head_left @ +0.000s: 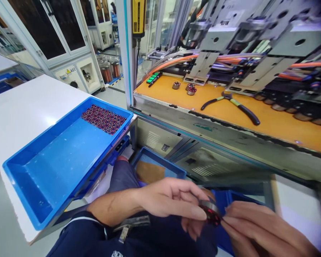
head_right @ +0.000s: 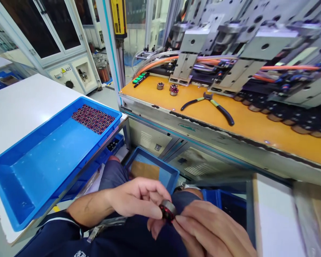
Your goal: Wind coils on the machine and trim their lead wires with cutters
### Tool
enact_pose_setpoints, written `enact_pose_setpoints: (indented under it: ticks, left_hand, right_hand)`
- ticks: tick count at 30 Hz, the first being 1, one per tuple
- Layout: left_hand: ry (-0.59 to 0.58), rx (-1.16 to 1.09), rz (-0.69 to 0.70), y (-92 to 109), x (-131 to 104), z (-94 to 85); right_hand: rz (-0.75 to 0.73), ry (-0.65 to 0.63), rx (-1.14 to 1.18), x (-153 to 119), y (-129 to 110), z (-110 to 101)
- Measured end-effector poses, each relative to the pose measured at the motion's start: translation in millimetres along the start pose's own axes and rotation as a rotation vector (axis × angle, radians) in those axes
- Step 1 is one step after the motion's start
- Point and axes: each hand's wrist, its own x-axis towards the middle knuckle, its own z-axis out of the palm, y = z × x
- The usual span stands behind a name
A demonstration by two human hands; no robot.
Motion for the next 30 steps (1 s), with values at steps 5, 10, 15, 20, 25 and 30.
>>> enact_pose_setpoints:
  ticks: [5, 10, 15, 20, 25, 30]
  left_hand:
    - [0.168, 0.007, 0.208, 5, -1, 9.0]
    - [0.184, -0.094, 0.37, 16, -3, 16.1]
    - [0.235, -0.193, 0.168, 11, -2, 11.2]
    - [-0.021, -0.094, -0.056, 1, -3, 2.3]
    - [0.111, -0.001, 0.179, 6, -5, 9.4]
    - [0.262, 0.122, 0.432, 15, -5, 14.7]
  right_hand:
    - [0.093, 0.031, -0.127, 0, -1, 3]
    - [0.169, -0.002, -0.056, -2, -3, 2]
    - [0.026, -0.043, 0.022, 3, -5, -3]
    - [0.025, -0.076, 0.061, -2, -1, -4]
    - [0.133, -0.005, -0.075, 2, -8, -1]
    - [0.328, 0.056, 0.063, 13, -11, 2]
